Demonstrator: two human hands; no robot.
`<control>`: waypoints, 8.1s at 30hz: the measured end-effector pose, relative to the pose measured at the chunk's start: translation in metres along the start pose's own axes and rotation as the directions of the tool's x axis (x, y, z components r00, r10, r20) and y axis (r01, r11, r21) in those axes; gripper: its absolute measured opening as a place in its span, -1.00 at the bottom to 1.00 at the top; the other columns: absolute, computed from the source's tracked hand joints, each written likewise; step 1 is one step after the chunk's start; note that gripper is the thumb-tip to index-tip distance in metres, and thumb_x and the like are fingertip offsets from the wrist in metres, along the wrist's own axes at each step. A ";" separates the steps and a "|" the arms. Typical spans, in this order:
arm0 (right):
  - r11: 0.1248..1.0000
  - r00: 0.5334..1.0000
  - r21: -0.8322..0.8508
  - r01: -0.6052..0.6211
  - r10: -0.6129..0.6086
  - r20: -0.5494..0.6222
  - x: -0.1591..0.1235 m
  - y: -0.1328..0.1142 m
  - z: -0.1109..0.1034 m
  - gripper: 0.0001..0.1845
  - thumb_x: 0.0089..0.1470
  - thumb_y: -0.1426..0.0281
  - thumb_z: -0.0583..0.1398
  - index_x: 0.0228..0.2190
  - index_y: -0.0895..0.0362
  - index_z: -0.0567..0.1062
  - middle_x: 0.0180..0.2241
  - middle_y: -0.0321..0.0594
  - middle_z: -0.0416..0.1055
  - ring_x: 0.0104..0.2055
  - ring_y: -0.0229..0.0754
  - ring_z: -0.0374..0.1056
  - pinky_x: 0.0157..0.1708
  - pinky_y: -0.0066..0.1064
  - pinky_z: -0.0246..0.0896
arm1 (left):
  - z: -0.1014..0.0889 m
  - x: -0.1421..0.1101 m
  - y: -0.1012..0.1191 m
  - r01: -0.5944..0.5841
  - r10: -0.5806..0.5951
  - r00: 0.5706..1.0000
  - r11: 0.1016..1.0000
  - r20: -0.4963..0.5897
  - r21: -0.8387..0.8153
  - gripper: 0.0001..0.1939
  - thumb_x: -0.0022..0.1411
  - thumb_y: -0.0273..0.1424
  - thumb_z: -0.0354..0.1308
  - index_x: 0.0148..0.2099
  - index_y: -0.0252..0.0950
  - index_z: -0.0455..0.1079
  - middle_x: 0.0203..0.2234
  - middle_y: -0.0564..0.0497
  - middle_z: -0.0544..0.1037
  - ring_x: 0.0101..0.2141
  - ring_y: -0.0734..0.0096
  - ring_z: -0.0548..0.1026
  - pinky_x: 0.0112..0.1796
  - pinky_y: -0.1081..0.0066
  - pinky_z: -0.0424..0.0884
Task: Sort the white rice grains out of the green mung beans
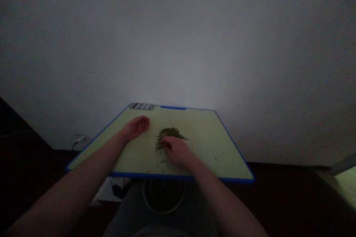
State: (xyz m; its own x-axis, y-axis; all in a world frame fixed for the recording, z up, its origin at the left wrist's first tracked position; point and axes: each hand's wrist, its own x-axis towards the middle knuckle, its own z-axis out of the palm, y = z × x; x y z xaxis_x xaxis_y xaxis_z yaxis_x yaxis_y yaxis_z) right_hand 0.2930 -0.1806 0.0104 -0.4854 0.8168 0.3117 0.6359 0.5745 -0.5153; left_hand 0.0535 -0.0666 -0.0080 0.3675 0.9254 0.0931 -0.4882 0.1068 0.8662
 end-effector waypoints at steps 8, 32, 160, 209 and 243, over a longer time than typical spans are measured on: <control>0.996 0.987 0.066 0.063 -0.072 0.142 -0.002 -0.015 0.003 -0.66 -0.06 0.60 0.12 -0.20 0.13 0.46 -0.35 -0.25 0.45 -0.35 -0.26 0.30 -0.31 -0.47 0.15 | -0.001 0.002 -0.001 0.005 -0.005 1.000 1.000 -0.006 0.001 -0.79 0.09 -0.33 0.15 -0.32 -0.40 0.43 -0.49 -0.05 0.50 -0.50 0.47 0.44 -0.46 0.47 0.34; 0.998 0.999 0.057 -0.012 0.009 0.051 -0.026 -0.005 -0.016 -0.64 0.03 0.58 0.06 -0.13 0.16 0.46 -0.33 -0.20 0.46 -0.27 -0.20 0.34 -0.20 -0.38 0.21 | 0.000 0.002 -0.001 0.006 -0.006 1.000 1.000 -0.017 -0.002 -0.81 0.10 -0.35 0.13 -0.34 -0.41 0.44 -0.50 -0.06 0.51 -0.51 0.48 0.44 -0.45 0.47 0.36; 0.837 0.996 -0.539 -0.092 0.080 -0.046 -0.068 -0.022 0.004 -0.61 0.08 0.58 0.08 -0.05 0.19 0.46 -0.18 -0.11 0.50 -0.13 -0.14 0.31 -0.09 -0.40 0.17 | 0.002 0.002 -0.001 0.004 -0.005 1.000 0.997 0.005 0.073 -0.78 0.04 -0.31 0.17 -0.34 -0.39 0.41 -0.51 -0.05 0.49 -0.55 0.47 0.42 -0.50 0.45 0.30; 0.849 0.999 -0.527 -0.023 0.039 0.018 -0.054 -0.030 0.003 -0.66 0.10 0.54 0.10 -0.09 0.16 0.49 -0.24 -0.11 0.51 -0.16 -0.13 0.31 -0.12 -0.37 0.18 | 0.004 -0.001 0.000 0.012 -0.012 1.000 0.998 -0.007 0.060 -0.80 0.08 -0.34 0.16 -0.34 -0.40 0.44 -0.50 -0.06 0.50 -0.53 0.47 0.43 -0.48 0.45 0.33; 0.907 0.999 -0.421 0.031 -0.044 -0.022 -0.056 0.000 -0.010 -0.62 0.04 0.58 0.09 -0.11 0.14 0.52 -0.21 -0.17 0.52 -0.17 -0.14 0.32 -0.10 -0.37 0.21 | 0.003 0.001 -0.001 0.004 -0.003 1.000 0.996 -0.017 0.085 -0.74 -0.02 -0.28 0.23 -0.35 -0.40 0.42 -0.51 -0.04 0.49 -0.53 0.47 0.42 -0.48 0.46 0.32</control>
State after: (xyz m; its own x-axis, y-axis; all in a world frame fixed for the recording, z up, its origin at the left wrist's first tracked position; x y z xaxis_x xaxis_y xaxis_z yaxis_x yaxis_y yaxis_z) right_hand 0.3266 -0.2255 0.0008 -0.4999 0.7915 0.3517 0.8138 0.5682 -0.1218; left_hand 0.0568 -0.0666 -0.0077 0.3552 0.9311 0.0824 -0.4176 0.0792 0.9051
